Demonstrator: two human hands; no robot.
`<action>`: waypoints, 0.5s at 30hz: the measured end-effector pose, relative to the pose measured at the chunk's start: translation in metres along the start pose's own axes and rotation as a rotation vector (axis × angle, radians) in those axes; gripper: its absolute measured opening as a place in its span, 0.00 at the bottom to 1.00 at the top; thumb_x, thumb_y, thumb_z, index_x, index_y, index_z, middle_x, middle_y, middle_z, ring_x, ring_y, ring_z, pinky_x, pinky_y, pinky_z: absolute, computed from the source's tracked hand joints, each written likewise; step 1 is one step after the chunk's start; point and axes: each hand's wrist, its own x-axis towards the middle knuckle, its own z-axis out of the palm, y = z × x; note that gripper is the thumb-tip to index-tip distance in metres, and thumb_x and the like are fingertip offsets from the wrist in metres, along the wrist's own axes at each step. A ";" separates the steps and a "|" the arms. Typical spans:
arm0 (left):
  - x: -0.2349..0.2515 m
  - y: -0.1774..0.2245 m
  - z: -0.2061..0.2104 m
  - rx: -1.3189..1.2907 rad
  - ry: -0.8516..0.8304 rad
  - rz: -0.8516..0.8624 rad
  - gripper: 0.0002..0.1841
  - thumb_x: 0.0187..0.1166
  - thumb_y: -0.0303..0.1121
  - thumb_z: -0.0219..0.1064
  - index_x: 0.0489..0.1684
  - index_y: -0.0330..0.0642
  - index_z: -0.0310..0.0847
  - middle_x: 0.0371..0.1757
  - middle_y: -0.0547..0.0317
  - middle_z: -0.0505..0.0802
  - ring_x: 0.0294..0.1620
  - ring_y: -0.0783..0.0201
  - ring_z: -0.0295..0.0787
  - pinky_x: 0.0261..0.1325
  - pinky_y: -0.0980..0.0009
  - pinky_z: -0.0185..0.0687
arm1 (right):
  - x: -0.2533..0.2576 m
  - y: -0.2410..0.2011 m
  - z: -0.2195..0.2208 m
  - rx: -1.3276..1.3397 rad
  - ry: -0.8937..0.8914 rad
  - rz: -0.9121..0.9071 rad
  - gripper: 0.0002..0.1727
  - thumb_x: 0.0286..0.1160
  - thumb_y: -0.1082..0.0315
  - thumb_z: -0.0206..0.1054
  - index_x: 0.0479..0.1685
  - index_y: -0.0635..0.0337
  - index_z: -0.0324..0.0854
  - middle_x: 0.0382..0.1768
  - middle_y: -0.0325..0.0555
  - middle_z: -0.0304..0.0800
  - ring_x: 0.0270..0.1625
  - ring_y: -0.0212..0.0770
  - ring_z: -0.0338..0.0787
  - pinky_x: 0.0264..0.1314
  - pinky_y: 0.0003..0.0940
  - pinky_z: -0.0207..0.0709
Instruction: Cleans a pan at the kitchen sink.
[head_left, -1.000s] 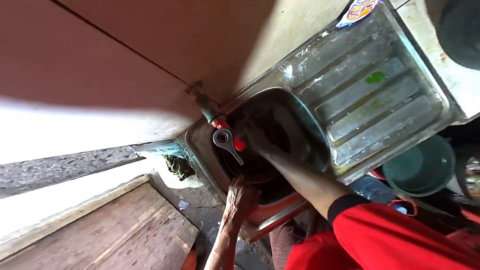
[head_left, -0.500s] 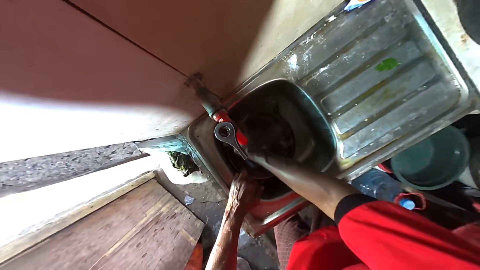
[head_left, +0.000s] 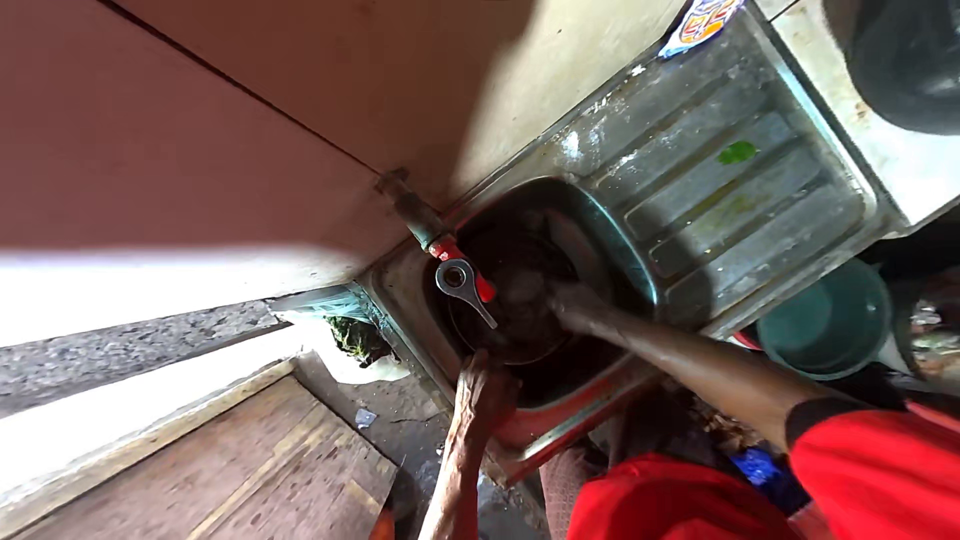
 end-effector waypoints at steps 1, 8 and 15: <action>0.000 0.000 0.000 -0.009 0.006 0.004 0.23 0.78 0.54 0.60 0.23 0.48 0.90 0.44 0.60 0.94 0.60 0.52 0.86 0.70 0.52 0.75 | 0.008 0.014 -0.013 -0.084 0.106 0.023 0.18 0.81 0.67 0.65 0.68 0.52 0.84 0.76 0.57 0.78 0.67 0.63 0.87 0.64 0.65 0.83; 0.004 -0.004 -0.003 -0.055 0.043 0.020 0.25 0.79 0.56 0.60 0.19 0.49 0.87 0.39 0.60 0.93 0.57 0.54 0.87 0.67 0.52 0.79 | 0.103 -0.069 -0.007 0.149 0.500 -0.155 0.25 0.77 0.64 0.71 0.75 0.53 0.80 0.79 0.56 0.76 0.79 0.53 0.79 0.80 0.47 0.77; 0.003 0.000 -0.004 -0.033 -0.041 -0.030 0.22 0.77 0.54 0.60 0.26 0.48 0.91 0.47 0.58 0.95 0.63 0.52 0.86 0.71 0.51 0.76 | 0.028 -0.027 0.009 0.109 -0.071 -0.174 0.20 0.80 0.54 0.69 0.61 0.57 0.89 0.59 0.58 0.92 0.64 0.61 0.89 0.69 0.66 0.78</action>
